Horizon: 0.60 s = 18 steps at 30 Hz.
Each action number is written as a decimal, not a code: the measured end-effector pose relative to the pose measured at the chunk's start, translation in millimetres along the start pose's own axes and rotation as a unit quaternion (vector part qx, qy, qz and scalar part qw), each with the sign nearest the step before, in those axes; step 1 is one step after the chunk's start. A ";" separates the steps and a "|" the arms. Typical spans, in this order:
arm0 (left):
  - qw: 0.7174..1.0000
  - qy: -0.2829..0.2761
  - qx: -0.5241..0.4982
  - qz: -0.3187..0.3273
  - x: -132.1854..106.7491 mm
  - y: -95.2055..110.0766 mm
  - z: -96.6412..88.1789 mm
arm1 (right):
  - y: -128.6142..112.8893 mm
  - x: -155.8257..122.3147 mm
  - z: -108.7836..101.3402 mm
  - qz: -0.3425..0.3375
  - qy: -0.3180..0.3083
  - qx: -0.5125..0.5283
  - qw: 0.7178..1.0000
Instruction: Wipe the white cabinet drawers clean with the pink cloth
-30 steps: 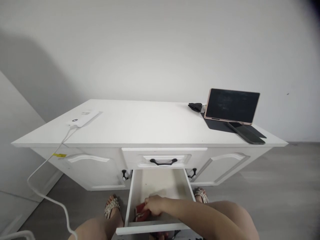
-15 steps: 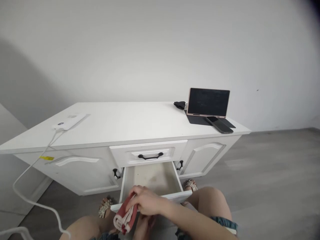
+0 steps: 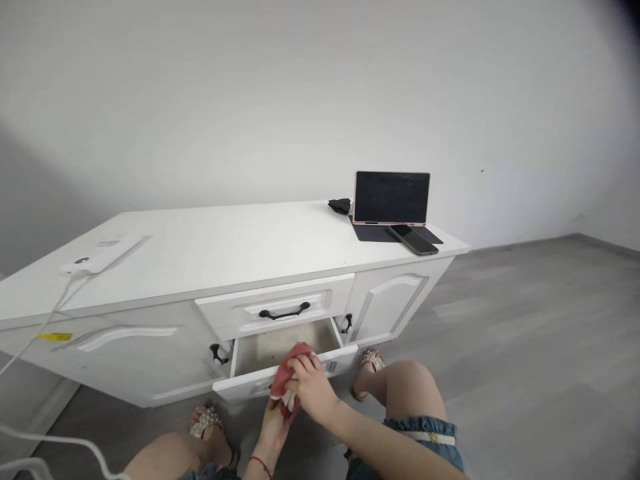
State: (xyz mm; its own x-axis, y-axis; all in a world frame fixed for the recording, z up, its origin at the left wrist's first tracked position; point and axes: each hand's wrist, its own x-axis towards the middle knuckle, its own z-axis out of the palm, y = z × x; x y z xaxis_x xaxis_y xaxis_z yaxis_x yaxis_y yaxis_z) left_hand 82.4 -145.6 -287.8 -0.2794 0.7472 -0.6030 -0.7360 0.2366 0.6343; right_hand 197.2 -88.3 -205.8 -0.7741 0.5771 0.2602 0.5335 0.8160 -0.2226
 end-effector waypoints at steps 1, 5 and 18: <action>1.000 0.006 -0.014 -0.006 1.9 -3.2 0.6 | 7.3 -9.4 2.4 0.015 0.011 -0.004 1.000; 0.999 0.017 -0.030 -0.035 6.8 -3.5 -2.8 | 32.7 -47.5 17.5 0.115 0.071 -0.008 0.991; 0.998 0.036 0.008 -0.042 10.8 0.8 3.6 | 44.3 -67.9 80.1 0.471 0.270 0.281 0.792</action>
State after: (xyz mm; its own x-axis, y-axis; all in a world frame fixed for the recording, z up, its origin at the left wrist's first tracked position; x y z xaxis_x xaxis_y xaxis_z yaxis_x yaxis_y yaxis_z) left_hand 81.0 -135.1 -292.0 -0.2604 0.6777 -0.6877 -0.7488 0.3079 0.5870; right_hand 246.0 -94.0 -308.6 0.2159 0.9746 0.0600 0.4344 -0.0408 -0.8998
